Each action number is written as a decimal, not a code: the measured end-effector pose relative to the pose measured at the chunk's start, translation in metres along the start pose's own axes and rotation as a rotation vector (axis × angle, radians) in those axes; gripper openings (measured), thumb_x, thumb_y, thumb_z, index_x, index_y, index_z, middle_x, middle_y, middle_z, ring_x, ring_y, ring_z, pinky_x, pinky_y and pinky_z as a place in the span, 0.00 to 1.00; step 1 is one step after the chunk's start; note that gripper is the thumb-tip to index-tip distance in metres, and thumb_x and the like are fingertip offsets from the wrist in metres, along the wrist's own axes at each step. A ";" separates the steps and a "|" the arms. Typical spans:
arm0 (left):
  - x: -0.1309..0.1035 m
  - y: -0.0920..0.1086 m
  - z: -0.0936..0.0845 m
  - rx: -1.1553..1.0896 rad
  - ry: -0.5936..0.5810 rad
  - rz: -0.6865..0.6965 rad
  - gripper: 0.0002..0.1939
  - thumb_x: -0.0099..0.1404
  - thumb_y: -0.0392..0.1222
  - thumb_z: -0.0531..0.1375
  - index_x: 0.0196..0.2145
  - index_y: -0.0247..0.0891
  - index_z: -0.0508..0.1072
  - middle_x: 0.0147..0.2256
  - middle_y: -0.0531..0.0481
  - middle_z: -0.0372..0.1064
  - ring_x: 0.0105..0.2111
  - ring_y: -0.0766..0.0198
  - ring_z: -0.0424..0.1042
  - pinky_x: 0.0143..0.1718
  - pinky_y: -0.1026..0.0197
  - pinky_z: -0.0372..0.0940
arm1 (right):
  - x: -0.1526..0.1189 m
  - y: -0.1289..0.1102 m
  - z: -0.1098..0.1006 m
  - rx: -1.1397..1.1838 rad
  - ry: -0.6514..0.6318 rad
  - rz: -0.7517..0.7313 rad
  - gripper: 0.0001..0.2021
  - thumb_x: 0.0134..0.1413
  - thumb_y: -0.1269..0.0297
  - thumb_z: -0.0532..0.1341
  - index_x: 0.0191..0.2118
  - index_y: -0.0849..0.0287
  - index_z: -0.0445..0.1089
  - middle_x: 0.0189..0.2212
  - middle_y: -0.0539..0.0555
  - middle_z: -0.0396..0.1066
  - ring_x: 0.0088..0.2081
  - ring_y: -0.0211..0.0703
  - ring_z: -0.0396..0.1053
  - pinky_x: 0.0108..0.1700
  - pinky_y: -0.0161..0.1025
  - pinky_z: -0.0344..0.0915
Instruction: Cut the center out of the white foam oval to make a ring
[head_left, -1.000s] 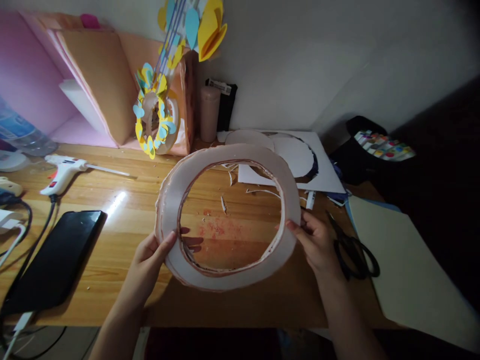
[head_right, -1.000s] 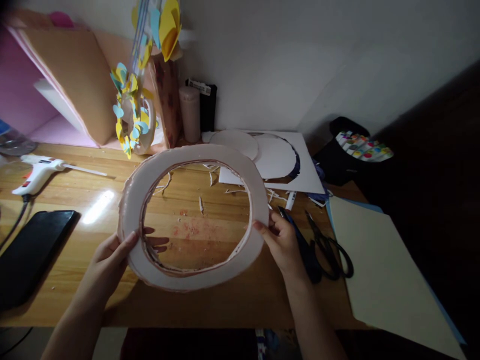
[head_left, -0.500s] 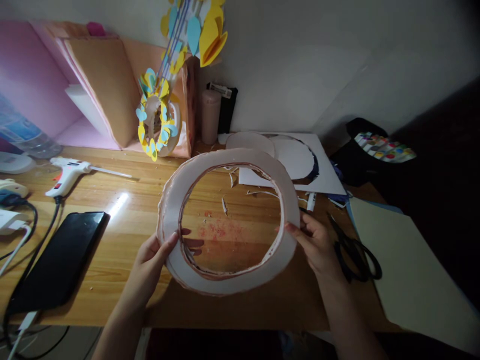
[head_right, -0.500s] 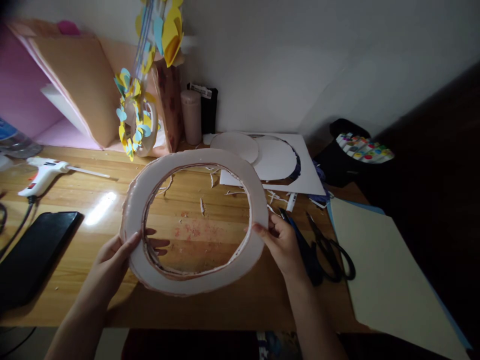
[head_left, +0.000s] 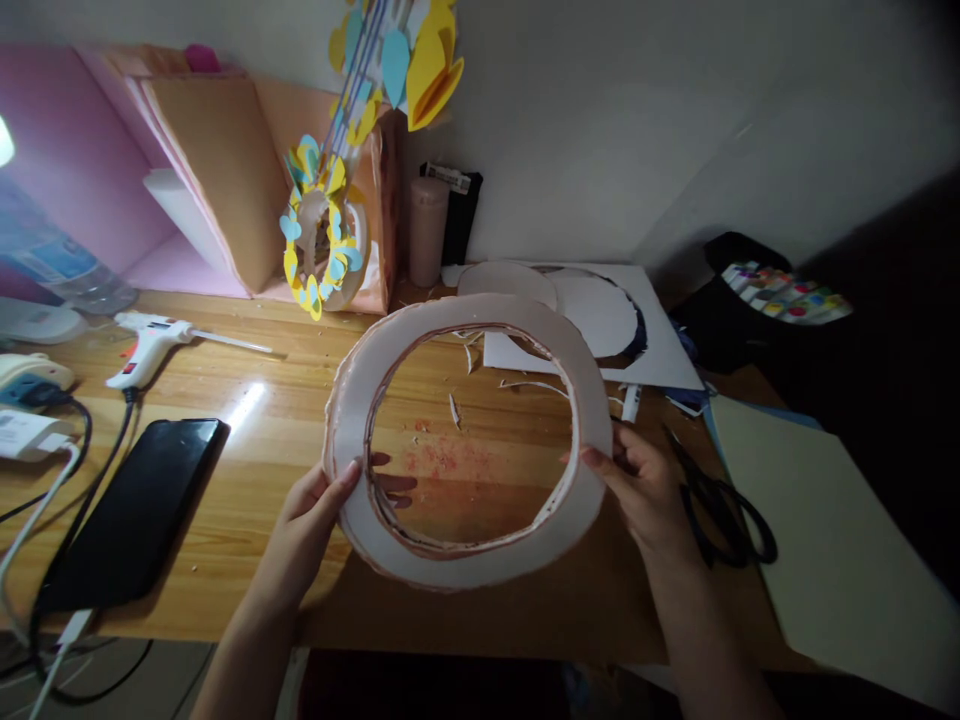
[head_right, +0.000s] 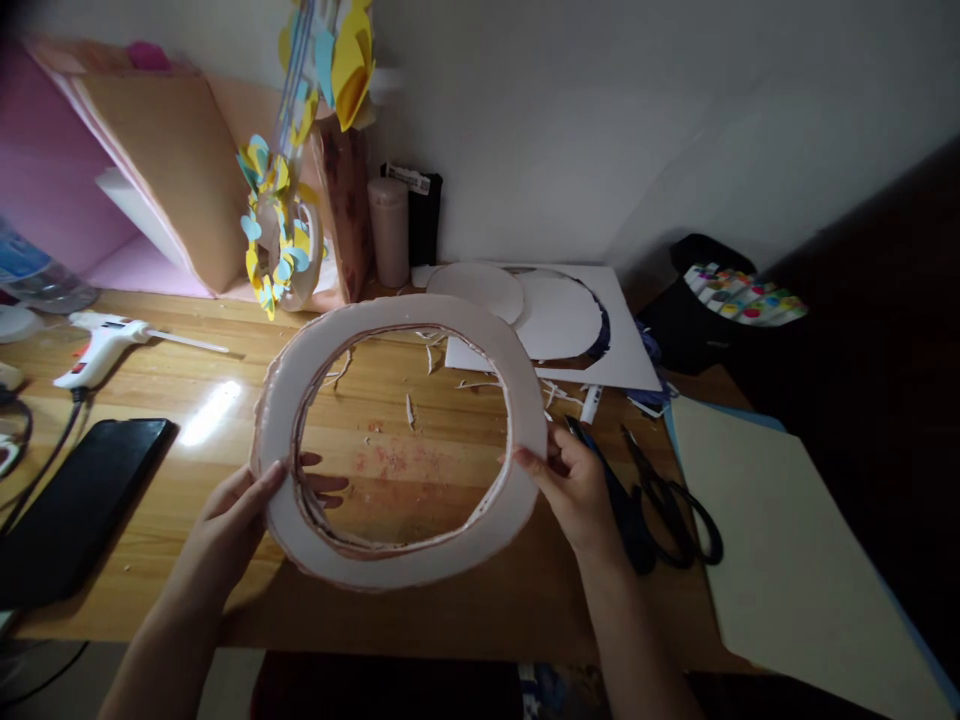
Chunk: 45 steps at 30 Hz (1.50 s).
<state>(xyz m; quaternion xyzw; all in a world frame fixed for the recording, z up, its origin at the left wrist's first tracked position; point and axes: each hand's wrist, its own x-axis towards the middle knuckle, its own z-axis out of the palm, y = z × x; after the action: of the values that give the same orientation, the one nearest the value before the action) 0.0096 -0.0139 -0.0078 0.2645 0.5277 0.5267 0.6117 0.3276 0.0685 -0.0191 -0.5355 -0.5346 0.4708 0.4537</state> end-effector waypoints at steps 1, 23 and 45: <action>0.000 0.000 0.000 0.003 0.002 0.002 0.20 0.61 0.51 0.61 0.44 0.32 0.73 0.36 0.37 0.79 0.33 0.51 0.79 0.35 0.57 0.73 | 0.000 0.000 0.000 0.012 0.002 0.006 0.17 0.45 0.53 0.69 0.40 0.57 0.72 0.28 0.53 0.77 0.29 0.47 0.75 0.27 0.35 0.69; 0.000 -0.001 0.000 0.082 0.053 0.034 0.16 0.59 0.49 0.64 0.40 0.35 0.73 0.32 0.41 0.79 0.30 0.53 0.79 0.31 0.58 0.74 | -0.004 0.002 -0.001 -0.005 0.006 -0.007 0.15 0.47 0.55 0.68 0.40 0.55 0.72 0.29 0.53 0.77 0.29 0.47 0.75 0.29 0.38 0.70; -0.002 0.002 0.006 0.128 0.122 0.099 0.18 0.58 0.53 0.64 0.38 0.35 0.74 0.30 0.42 0.79 0.28 0.53 0.78 0.27 0.59 0.73 | -0.003 -0.004 0.000 -0.061 -0.019 -0.028 0.14 0.48 0.52 0.67 0.37 0.55 0.70 0.28 0.52 0.76 0.30 0.48 0.74 0.29 0.39 0.68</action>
<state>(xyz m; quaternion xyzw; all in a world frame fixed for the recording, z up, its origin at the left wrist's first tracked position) 0.0150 -0.0141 -0.0032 0.2964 0.5829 0.5365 0.5335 0.3271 0.0653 -0.0152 -0.5369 -0.5603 0.4529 0.4389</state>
